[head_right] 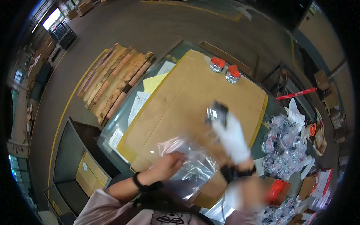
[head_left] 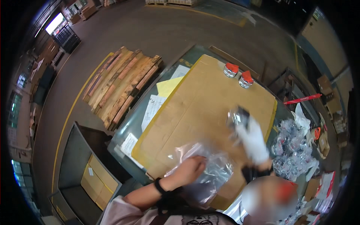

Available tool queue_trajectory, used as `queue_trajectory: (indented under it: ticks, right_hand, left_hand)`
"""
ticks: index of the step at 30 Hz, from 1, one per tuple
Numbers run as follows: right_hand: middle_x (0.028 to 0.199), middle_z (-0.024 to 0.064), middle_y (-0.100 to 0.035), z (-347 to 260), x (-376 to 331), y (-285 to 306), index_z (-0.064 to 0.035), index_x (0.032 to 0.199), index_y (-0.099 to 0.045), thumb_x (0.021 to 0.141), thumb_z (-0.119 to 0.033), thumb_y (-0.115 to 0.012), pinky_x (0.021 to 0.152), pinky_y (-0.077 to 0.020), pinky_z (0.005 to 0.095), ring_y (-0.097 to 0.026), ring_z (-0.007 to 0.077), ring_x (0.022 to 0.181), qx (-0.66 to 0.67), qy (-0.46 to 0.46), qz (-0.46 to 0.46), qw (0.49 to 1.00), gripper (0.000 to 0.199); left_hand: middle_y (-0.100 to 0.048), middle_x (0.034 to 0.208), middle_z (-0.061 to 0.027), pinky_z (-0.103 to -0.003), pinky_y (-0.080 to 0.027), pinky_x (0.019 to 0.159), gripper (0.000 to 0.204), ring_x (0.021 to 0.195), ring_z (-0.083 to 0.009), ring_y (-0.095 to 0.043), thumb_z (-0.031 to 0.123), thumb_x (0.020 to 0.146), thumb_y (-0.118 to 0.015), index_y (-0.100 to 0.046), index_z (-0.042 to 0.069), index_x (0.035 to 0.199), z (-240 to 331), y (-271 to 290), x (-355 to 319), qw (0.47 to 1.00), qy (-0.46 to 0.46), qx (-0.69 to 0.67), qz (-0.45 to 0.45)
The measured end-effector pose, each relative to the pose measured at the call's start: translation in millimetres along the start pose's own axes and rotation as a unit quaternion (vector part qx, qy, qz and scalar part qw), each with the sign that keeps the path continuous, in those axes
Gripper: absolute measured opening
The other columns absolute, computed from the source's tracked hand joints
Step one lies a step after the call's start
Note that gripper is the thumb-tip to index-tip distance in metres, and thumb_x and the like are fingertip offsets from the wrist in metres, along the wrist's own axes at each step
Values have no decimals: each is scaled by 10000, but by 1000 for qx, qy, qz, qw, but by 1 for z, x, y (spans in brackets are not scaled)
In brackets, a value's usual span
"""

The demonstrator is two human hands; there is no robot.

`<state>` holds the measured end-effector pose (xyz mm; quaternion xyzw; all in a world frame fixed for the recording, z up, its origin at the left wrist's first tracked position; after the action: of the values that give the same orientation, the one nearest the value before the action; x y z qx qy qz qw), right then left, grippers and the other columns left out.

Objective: The person places small metal containers with red lids into clear plastic bags one by one. The person picks up a container, inserts it into a bag, and sets the bag aside on the table. The process is repeated for multiple containers arranged on a cardboard sheet.

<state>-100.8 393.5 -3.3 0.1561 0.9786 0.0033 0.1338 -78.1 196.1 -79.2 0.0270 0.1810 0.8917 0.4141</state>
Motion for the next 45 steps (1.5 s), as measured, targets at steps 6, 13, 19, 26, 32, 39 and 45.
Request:
queue_trajectory:
  ticks: [6, 13, 19, 26, 32, 39, 45]
  right_hand:
    - [1033, 201, -602, 137, -164, -27, 13, 1133, -520, 844, -379, -691, 747, -501, 464, -614, 418, 905, -354, 83, 99, 926, 516]
    - [896, 96, -614, 132, -160, -57, 24, 968, -589, 959, -303, -568, 638, -488, 369, -611, 251, 801, -345, 37, 77, 935, 328]
    - [762, 62, -596, 104, -231, 2, 24, 951, -600, 954, -247, -567, 652, -488, 365, -578, 215, 683, -68, -12, 137, 988, 273]
    - [810, 166, -650, 101, -302, 49, 25, 1096, -584, 759, -162, -749, 715, -530, 417, -653, 341, 754, -300, 58, 299, 904, 419]
    - [876, 151, -674, 151, -293, 40, -29, 1106, -602, 848, -7, -604, 637, -525, 347, -661, 246, 734, 43, -61, 200, 977, 259]
    - [979, 79, -667, 94, -280, -1, -104, 1097, -633, 844, -108, -539, 643, -525, 362, -627, 234, 737, -657, 253, 55, 708, 270]
    - [905, 70, -669, 123, -236, 7, -126, 967, -634, 844, -143, -545, 658, -546, 388, -667, 265, 773, -661, 84, -94, 740, 153]
  left_hand:
    - [-672, 949, -201, -424, -519, 735, 216, 841, -385, -648, 181, 942, -544, -668, 36, 1045, -63, -74, -17, 984, 137, -118, 5]
    - [-671, 873, -154, -400, -541, 601, 231, 721, -340, -655, 129, 918, -584, -661, 76, 1130, 72, -70, -78, 964, -196, 171, 55]
    - [-617, 744, -81, -292, -469, 497, 316, 558, -161, -553, 82, 928, -576, -570, 49, 1242, 122, -92, -87, 974, -223, -28, -6]
    - [-588, 958, -94, -286, -492, 701, 312, 801, -162, -592, 138, 947, -588, -562, 38, 1242, 50, -133, -64, 947, 63, -289, -123]
    - [-503, 916, -124, -427, -482, 713, 189, 864, -298, -565, 200, 851, -655, -694, 88, 998, 74, -163, -89, 900, -242, 355, -77]
    - [-504, 868, -112, -405, -461, 656, 177, 825, -282, -561, 235, 802, -693, -694, 90, 903, 64, -164, -84, 924, -223, 305, -61]
    - [-488, 992, -120, -409, -457, 657, 278, 823, -274, -562, 257, 812, -704, -677, 99, 1039, 85, -168, -107, 896, -255, 357, -73]
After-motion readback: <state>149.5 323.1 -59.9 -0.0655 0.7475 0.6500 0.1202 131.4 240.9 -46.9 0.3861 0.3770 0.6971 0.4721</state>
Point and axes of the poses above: each hand's wrist, its own x-axis towards the middle knuckle, its own y-axis out of the back of the hand, z = x × y, the point moved 10 cm from there along x, towards the middle knuckle
